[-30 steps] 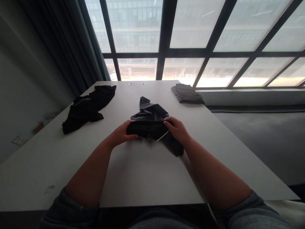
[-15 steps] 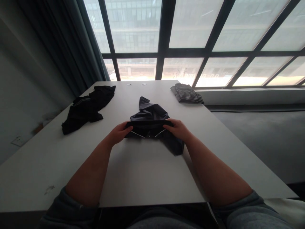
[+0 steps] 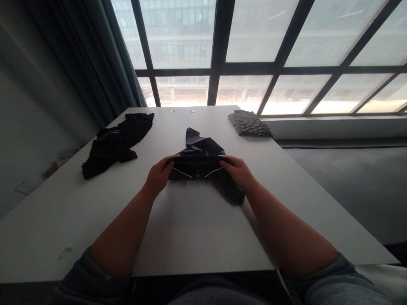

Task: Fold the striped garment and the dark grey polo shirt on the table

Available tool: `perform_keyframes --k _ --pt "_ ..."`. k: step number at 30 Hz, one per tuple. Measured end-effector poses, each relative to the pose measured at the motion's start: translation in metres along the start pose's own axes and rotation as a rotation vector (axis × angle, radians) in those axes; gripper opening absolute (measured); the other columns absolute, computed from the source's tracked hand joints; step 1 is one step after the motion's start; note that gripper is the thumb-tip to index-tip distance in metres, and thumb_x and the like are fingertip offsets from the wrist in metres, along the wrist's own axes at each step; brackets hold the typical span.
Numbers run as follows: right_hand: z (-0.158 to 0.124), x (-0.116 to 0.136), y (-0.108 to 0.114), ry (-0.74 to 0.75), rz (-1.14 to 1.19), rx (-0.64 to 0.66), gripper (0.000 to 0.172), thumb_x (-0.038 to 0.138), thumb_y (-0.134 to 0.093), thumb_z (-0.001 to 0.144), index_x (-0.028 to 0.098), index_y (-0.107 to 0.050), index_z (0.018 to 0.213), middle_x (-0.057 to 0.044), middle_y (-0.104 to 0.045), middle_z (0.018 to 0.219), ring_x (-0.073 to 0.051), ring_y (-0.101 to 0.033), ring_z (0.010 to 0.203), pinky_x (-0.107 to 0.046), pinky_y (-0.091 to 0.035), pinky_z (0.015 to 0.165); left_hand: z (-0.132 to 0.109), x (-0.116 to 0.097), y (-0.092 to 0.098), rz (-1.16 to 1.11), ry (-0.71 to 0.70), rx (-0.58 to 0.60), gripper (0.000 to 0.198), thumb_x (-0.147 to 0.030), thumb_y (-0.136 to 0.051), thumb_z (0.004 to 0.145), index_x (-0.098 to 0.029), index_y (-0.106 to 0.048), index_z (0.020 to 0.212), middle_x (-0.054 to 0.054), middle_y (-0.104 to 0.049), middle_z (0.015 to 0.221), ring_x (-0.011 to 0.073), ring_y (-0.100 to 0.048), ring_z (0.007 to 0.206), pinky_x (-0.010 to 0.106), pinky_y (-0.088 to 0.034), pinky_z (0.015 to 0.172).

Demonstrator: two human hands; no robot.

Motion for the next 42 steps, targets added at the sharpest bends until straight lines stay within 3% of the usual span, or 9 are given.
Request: perform_keyframes --k 9,18,21,24,27,32,36,39,42 --pt "-0.002 0.015 -0.001 0.114 -0.235 -0.119 0.031 0.048 -0.062 0.095 0.024 -0.075 0.110 -0.003 -0.077 0.098 -0.023 -0.070 0.094 -0.037 -0.054 0.088 -0.004 -0.008 0.000 0.155 -0.042 -0.120 0.035 -0.045 -0.056 0.102 -0.022 -0.074 0.122 0.005 -0.077 0.119 0.0236 -0.072 0.111 0.036 -0.056 0.103" --pt "-0.006 0.022 -0.002 0.180 -0.541 -0.113 0.030 0.045 -0.059 0.096 0.024 -0.075 0.112 -0.003 -0.075 0.081 -0.019 -0.063 0.065 -0.031 -0.050 0.069 -0.005 -0.017 -0.004 0.339 -0.181 -0.075 0.027 -0.034 -0.053 0.104 -0.024 -0.073 0.119 0.003 -0.079 0.113 0.0202 -0.074 0.103 0.030 -0.056 0.093" --pt "-0.002 0.017 0.001 0.137 -0.571 -0.025 0.030 0.049 -0.066 0.091 0.022 -0.076 0.099 -0.003 -0.074 0.079 -0.018 -0.062 0.066 -0.030 -0.047 0.066 -0.003 -0.013 -0.002 0.414 -0.183 -0.065 0.024 -0.037 -0.060 0.100 -0.024 -0.073 0.115 0.003 -0.079 0.109 0.0207 -0.074 0.097 0.030 -0.055 0.087" --pt "0.000 0.010 -0.002 0.079 -0.602 0.179 0.035 0.055 -0.072 0.085 0.021 -0.071 0.081 0.000 -0.066 0.069 -0.016 -0.057 0.063 -0.029 -0.041 0.062 0.001 -0.004 0.007 0.510 -0.119 -0.088 0.023 -0.041 -0.067 0.094 -0.023 -0.073 0.107 0.002 -0.076 0.090 0.0191 -0.069 0.077 0.029 -0.053 0.074" --pt "-0.001 0.010 -0.005 0.074 -0.561 0.289 0.032 0.053 -0.069 0.088 0.021 -0.070 0.083 0.002 -0.063 0.068 -0.016 -0.054 0.064 -0.028 -0.040 0.063 0.002 -0.001 0.014 0.576 -0.103 -0.106 0.024 -0.044 -0.064 0.095 -0.022 -0.068 0.104 0.001 -0.071 0.080 0.0188 -0.065 0.069 0.029 -0.050 0.068" --pt "0.000 0.034 0.001 0.156 -0.535 0.014 0.026 0.045 -0.058 0.093 0.023 -0.071 0.096 -0.006 -0.070 0.094 -0.023 -0.063 0.087 -0.036 -0.047 0.081 -0.003 -0.020 0.010 0.573 -0.197 -0.199 0.022 -0.042 -0.052 0.101 -0.022 -0.061 0.105 0.007 -0.072 0.095 0.0240 -0.069 0.088 0.035 -0.053 0.081" --pt "-0.004 0.050 0.005 0.062 -0.520 -0.202 0.026 0.044 -0.051 0.096 0.025 -0.067 0.098 -0.006 -0.069 0.094 -0.025 -0.062 0.089 -0.038 -0.046 0.082 -0.010 -0.028 -0.004 0.499 -0.085 -0.220 0.023 -0.042 -0.044 0.104 -0.024 -0.055 0.114 0.003 -0.071 0.087 0.0220 -0.069 0.074 0.031 -0.051 0.069" --pt "-0.008 0.056 0.008 -0.056 -0.460 -0.285 0.028 0.049 -0.045 0.098 0.026 -0.061 0.097 -0.002 -0.065 0.080 -0.023 -0.058 0.076 -0.033 -0.042 0.070 -0.010 -0.034 -0.017 0.516 -0.091 -0.090 0.027 -0.047 -0.046 0.103 -0.025 -0.055 0.115 0.001 -0.070 0.080 0.0222 -0.069 0.068 0.030 -0.050 0.064" --pt "-0.008 0.068 0.012 -0.055 -0.470 -0.294 0.030 0.052 -0.044 0.099 0.025 -0.057 0.092 0.000 -0.062 0.075 -0.021 -0.055 0.071 -0.031 -0.038 0.065 -0.004 -0.040 -0.021 0.601 -0.113 0.074 0.037 -0.056 -0.060 0.094 -0.026 -0.058 0.116 0.001 -0.071 0.080 0.0241 -0.071 0.069 0.030 -0.049 0.063"
Point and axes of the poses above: each hand's wrist, its own z-axis towards the middle knuckle, its own y-axis out of the back of the hand, x = y × z, the point moved 7 cm from there along z, towards the middle knuckle
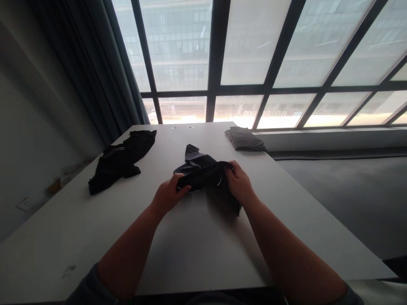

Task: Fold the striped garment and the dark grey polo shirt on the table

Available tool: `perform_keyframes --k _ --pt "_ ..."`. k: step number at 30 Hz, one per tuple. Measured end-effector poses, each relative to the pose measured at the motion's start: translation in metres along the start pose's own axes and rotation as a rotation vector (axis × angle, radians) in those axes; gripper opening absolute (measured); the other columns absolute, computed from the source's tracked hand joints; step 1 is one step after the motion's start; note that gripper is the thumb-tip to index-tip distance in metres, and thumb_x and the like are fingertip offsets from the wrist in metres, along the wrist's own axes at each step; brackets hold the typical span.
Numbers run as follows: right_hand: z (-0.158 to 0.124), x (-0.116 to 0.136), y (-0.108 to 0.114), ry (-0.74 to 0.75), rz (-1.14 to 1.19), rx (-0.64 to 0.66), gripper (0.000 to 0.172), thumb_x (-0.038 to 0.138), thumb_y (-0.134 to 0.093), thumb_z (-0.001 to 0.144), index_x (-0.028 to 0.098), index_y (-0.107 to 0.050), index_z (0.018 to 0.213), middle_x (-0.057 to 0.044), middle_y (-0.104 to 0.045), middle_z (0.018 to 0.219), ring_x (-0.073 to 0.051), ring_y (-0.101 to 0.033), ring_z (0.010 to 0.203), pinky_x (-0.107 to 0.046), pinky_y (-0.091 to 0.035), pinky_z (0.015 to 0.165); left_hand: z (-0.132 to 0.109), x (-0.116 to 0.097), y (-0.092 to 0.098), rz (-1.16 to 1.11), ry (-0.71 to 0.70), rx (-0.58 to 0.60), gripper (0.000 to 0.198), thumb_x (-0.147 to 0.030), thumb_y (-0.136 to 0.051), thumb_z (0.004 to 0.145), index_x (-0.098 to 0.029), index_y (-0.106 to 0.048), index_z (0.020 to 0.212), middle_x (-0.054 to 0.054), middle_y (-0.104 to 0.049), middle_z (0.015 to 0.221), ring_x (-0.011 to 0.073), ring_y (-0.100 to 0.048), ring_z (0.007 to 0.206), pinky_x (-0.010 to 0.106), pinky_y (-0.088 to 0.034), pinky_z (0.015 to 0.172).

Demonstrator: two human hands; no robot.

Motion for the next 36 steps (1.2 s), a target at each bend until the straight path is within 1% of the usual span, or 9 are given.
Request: perform_keyframes --k 3,5,10,13,18,22,26,30,36 --pt "0.008 0.013 0.010 0.062 -0.118 0.048 0.036 0.055 -0.047 0.098 0.025 -0.053 0.080 0.001 -0.055 0.066 -0.019 -0.049 0.064 -0.031 -0.032 0.062 0.015 0.003 0.015 0.112 0.009 0.093 0.045 -0.057 -0.070 0.086 -0.026 -0.060 0.118 0.003 -0.074 0.087 0.0263 -0.072 0.076 0.030 -0.049 0.065" --pt "0.017 0.025 0.019 0.131 -0.216 0.083 0.040 0.057 -0.051 0.096 0.024 -0.049 0.073 0.002 -0.050 0.060 -0.017 -0.045 0.060 -0.031 -0.029 0.060 0.030 0.005 0.033 0.188 0.014 0.120 0.040 -0.055 -0.070 0.086 -0.026 -0.063 0.113 0.004 -0.075 0.091 0.0277 -0.072 0.082 0.031 -0.048 0.067" --pt "0.051 0.069 0.049 0.378 -0.316 0.129 0.034 0.050 -0.055 0.097 0.023 -0.054 0.076 0.000 -0.054 0.064 -0.016 -0.048 0.060 -0.031 -0.031 0.059 0.076 -0.005 0.093 0.274 -0.123 0.046 0.014 -0.036 -0.062 0.086 -0.025 -0.067 0.094 0.006 -0.073 0.094 0.0281 -0.070 0.089 0.033 -0.049 0.071" --pt "0.077 0.100 0.072 0.492 -0.366 0.099 0.030 0.046 -0.058 0.097 0.023 -0.058 0.078 -0.001 -0.059 0.068 -0.017 -0.051 0.061 -0.032 -0.034 0.059 0.105 -0.018 0.134 0.340 -0.207 -0.009 0.015 -0.024 -0.060 0.081 -0.026 -0.069 0.093 0.007 -0.070 0.096 0.0286 -0.069 0.088 0.034 -0.049 0.071" --pt "0.115 0.157 0.112 0.546 -0.388 0.034 0.025 0.042 -0.065 0.096 0.021 -0.065 0.084 -0.001 -0.059 0.066 -0.017 -0.054 0.061 -0.031 -0.037 0.061 0.149 -0.047 0.207 0.514 -0.181 -0.127 0.014 -0.030 -0.058 0.090 -0.023 -0.069 0.095 0.010 -0.066 0.101 0.0292 -0.067 0.091 0.036 -0.050 0.078" --pt "0.125 0.208 0.141 0.554 -0.498 -0.064 0.020 0.035 -0.058 0.104 0.017 -0.068 0.103 -0.004 -0.063 0.075 -0.018 -0.059 0.067 -0.031 -0.039 0.065 0.169 -0.072 0.251 0.601 -0.111 -0.201 0.019 -0.029 -0.053 0.096 -0.019 -0.066 0.105 0.010 -0.066 0.105 0.0283 -0.065 0.093 0.040 -0.050 0.088" --pt "0.121 0.253 0.160 0.616 -0.745 -0.203 0.031 0.036 -0.047 0.110 0.011 -0.062 0.123 -0.008 -0.070 0.093 -0.023 -0.069 0.089 -0.031 -0.042 0.073 0.179 -0.093 0.288 0.602 -0.061 -0.296 0.028 -0.025 -0.051 0.099 -0.011 -0.064 0.119 0.010 -0.070 0.111 0.0273 -0.064 0.103 0.047 -0.048 0.100" --pt "0.115 0.268 0.164 0.633 -0.936 -0.375 0.042 0.041 -0.041 0.112 0.006 -0.055 0.132 -0.014 -0.073 0.108 -0.031 -0.071 0.107 -0.034 -0.048 0.080 0.183 -0.099 0.314 0.599 0.011 -0.387 0.036 -0.020 -0.049 0.100 -0.003 -0.063 0.127 0.010 -0.070 0.121 0.0356 -0.061 0.126 0.054 -0.043 0.108" --pt "0.100 0.265 0.153 0.700 -1.004 -0.504 0.048 0.045 -0.039 0.112 0.005 -0.059 0.130 -0.023 -0.072 0.122 -0.041 -0.067 0.122 -0.051 -0.056 0.094 0.168 -0.110 0.320 0.655 -0.108 -0.545 0.040 -0.023 -0.043 0.105 -0.001 -0.062 0.133 0.018 -0.069 0.131 0.0450 -0.059 0.131 0.065 -0.047 0.103"
Point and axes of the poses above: each hand's wrist, its own z-axis towards the middle knuckle, its own y-axis out of the back of the hand, x = y × z, the point moved 7 cm from there along z, towards the middle knuckle
